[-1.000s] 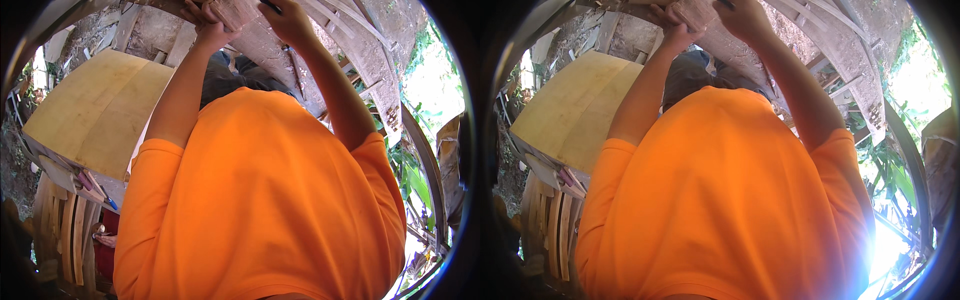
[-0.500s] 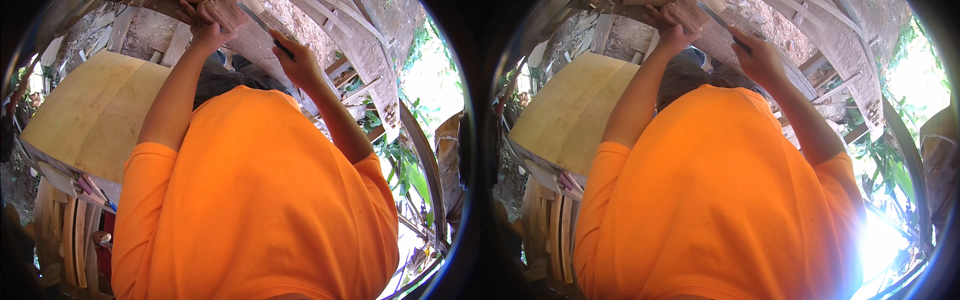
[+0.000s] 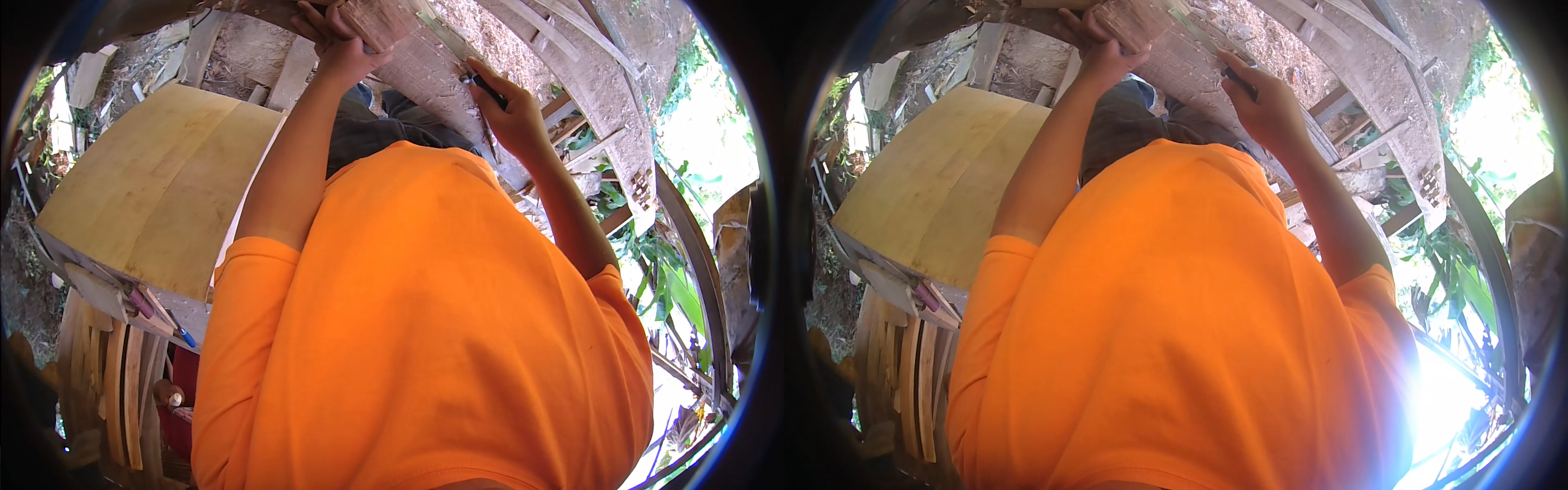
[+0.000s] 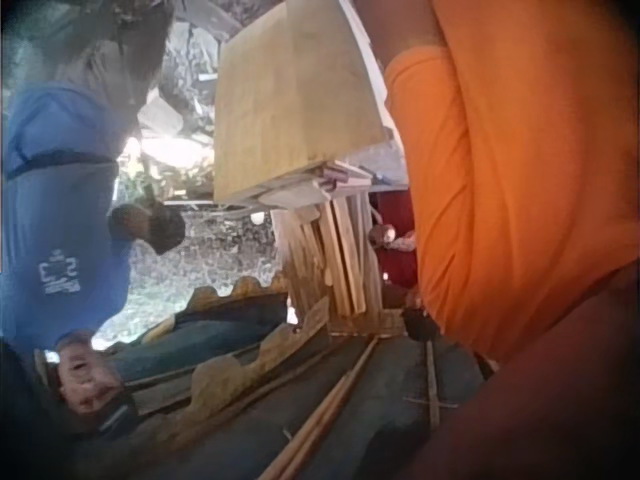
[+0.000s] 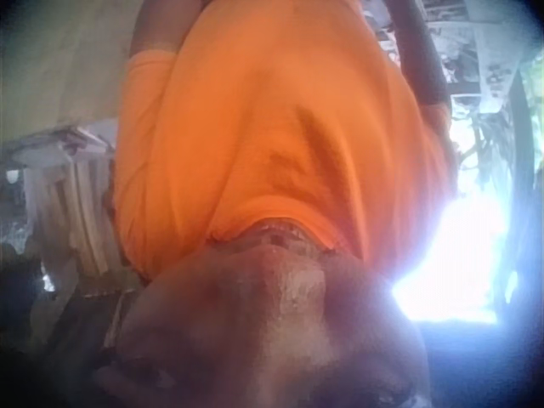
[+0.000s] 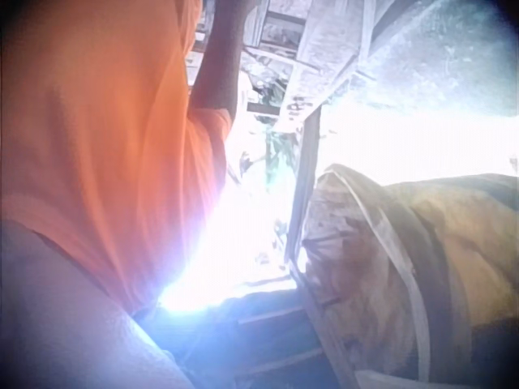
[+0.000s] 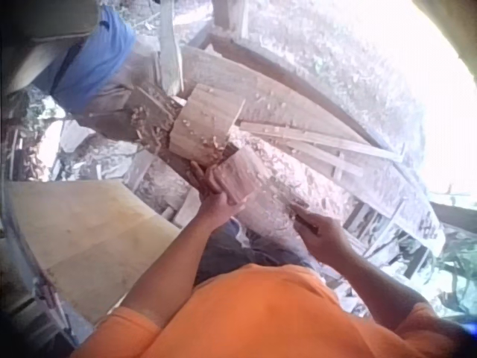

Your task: The person uses a chisel and hammer to carve a rectangular recessed space into a small block of wood, repeatedly striking the chisel and removing shavings while holding the block against a wooden frame.

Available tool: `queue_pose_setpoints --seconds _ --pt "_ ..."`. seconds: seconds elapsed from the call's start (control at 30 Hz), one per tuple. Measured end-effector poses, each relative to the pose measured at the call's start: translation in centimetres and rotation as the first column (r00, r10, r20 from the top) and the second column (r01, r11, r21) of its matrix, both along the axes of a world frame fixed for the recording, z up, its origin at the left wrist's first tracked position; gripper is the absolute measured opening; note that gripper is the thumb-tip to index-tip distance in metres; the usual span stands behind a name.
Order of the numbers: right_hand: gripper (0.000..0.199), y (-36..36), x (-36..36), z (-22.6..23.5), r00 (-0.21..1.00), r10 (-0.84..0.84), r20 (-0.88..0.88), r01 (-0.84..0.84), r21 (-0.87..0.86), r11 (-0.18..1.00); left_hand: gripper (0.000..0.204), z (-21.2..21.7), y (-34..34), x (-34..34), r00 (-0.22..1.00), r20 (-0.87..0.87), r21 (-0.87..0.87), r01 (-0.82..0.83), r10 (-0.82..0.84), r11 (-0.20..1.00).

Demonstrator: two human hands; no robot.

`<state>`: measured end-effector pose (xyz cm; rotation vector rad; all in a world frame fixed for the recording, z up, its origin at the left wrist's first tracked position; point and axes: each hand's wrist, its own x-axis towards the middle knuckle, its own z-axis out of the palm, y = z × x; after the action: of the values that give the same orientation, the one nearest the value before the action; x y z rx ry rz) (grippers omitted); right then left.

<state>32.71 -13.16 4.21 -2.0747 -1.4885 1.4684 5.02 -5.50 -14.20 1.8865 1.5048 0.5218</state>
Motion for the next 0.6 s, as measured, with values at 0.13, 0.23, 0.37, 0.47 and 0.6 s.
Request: queue_pose_setpoints --seconds 0.13,0.23,0.37,0.47,0.6 --pt "0.046 1.5 -0.9 -1.5 0.998 0.053 0.015 -0.054 0.109 0.993 0.138 -0.2 0.0 -0.4 0.956 -0.269 0.003 0.126 -0.12 0.992" --pt "0.043 6.9 -3.3 -2.7 0.998 0.057 0.025 -0.06 0.169 0.984 0.137 -0.4 0.4 -0.4 0.917 -0.362 0.001 0.18 -0.167 0.984" --pt "0.042 9.8 -4.6 -2.5 0.999 0.051 0.006 -0.051 0.231 0.972 0.138 -0.5 0.6 -0.2 0.938 -0.31 -0.022 0.155 -0.155 0.988" --pt "0.046 5.8 -2.4 -1.7 0.993 0.106 0.056 -0.114 0.167 0.979 0.132 0.7 0.0 0.3 0.983 -0.175 -0.037 0.057 -0.063 0.998" --pt "0.045 1.3 0.4 -1.1 0.996 0.088 0.02 -0.09 0.087 0.992 0.103 1.7 -0.3 0.8 0.95 -0.311 0.1 0.038 -0.004 0.994"
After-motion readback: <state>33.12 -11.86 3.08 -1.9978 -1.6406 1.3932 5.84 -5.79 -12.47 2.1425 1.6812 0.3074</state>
